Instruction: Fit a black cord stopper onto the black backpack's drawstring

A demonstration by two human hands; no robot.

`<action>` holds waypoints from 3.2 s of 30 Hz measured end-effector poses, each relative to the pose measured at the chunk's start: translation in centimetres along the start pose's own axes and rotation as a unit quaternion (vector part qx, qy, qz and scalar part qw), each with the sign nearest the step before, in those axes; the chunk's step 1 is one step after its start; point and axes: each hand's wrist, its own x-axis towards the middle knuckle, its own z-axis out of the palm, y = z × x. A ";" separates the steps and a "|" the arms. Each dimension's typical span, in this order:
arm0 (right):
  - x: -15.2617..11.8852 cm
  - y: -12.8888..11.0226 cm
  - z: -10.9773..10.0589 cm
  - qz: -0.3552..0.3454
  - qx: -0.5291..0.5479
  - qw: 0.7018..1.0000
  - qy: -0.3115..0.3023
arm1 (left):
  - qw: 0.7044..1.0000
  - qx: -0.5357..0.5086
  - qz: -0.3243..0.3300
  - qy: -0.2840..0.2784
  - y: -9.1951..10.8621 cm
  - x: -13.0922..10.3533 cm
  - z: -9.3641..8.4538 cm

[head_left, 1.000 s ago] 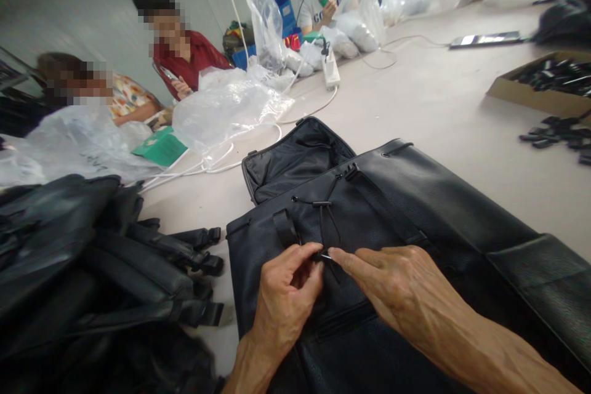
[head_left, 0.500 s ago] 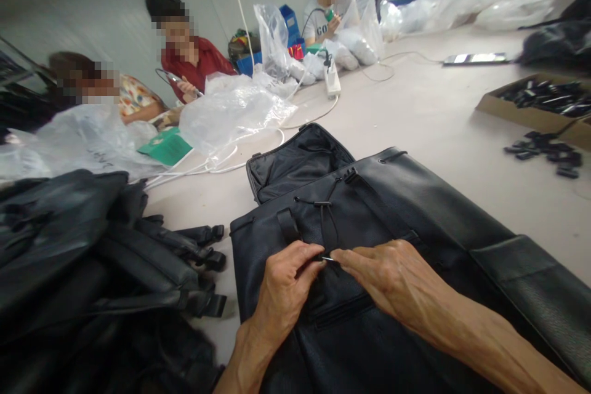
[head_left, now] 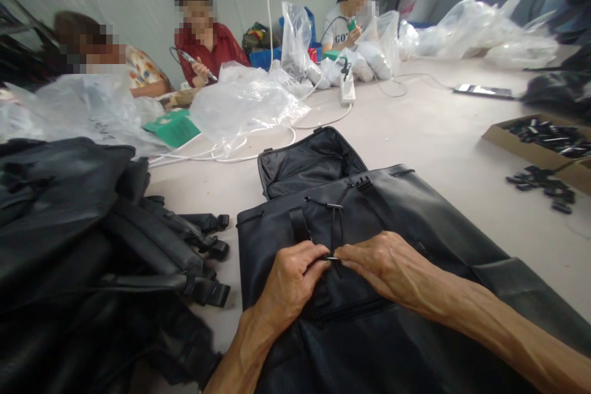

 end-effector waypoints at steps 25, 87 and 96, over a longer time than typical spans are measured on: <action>2.7 0.3 3.6 0.027 0.241 0.964 0.112 | 0.878 -0.414 -0.209 0.116 -0.2 0.3 -0.4; 1.6 1.1 1.3 -0.061 0.041 0.961 0.268 | 0.987 0.018 -0.101 0.121 2.0 -0.1 -1.0; 0.9 0.0 2.6 -0.122 -0.073 0.979 0.146 | 0.947 0.255 0.174 0.094 1.9 -0.3 -0.3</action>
